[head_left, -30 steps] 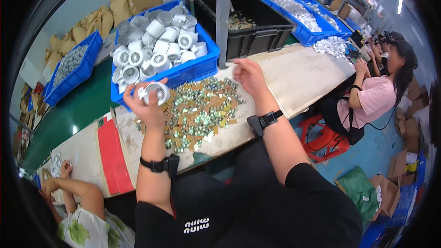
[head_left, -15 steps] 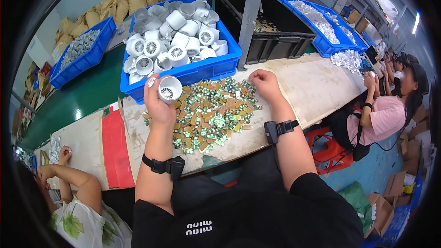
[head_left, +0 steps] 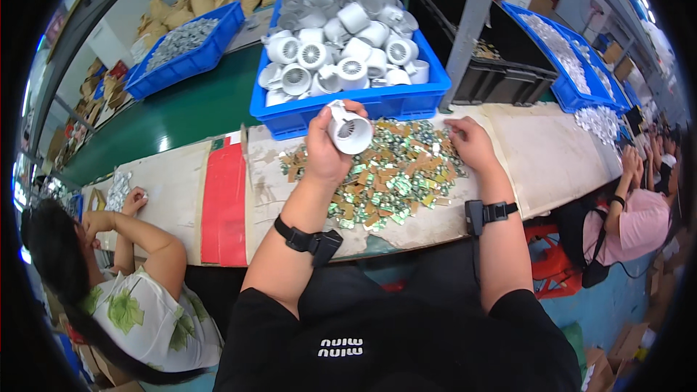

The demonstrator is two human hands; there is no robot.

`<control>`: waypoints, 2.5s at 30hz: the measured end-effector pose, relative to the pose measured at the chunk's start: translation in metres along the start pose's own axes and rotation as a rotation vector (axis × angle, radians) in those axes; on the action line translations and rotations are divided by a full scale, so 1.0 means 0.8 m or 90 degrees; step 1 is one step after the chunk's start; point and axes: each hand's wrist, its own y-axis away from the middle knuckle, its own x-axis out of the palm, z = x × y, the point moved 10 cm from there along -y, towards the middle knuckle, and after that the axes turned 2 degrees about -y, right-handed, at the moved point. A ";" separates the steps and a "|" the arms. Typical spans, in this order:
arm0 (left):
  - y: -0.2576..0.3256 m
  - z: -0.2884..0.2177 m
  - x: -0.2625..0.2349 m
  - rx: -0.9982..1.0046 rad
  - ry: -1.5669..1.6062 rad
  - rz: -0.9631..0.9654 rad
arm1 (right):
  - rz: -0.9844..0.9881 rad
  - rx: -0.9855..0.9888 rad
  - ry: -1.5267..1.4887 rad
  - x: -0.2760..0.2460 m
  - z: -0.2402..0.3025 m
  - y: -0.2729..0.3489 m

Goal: Assembling small green circuit board components into a white plastic housing unit on a production line.

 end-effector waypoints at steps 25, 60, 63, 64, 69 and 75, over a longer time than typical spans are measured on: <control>-0.005 0.001 -0.002 0.008 0.062 0.019 | -0.233 0.243 -0.457 -0.009 -0.086 -0.002; 0.000 0.005 0.032 -0.009 -0.111 0.109 | -0.126 0.310 0.236 -0.308 -0.268 0.140; 0.008 0.006 0.023 0.005 -0.181 0.075 | 0.058 0.427 0.171 -0.257 -0.242 0.095; 0.011 -0.003 0.021 0.026 -0.218 0.033 | 0.055 0.367 0.177 -0.240 -0.199 0.072; 0.011 0.012 0.038 0.034 -0.228 0.075 | 0.028 -0.029 -0.335 -0.127 0.045 0.023; 0.020 0.003 0.062 0.081 -0.340 0.134 | 0.151 -0.255 -0.483 0.011 0.214 0.010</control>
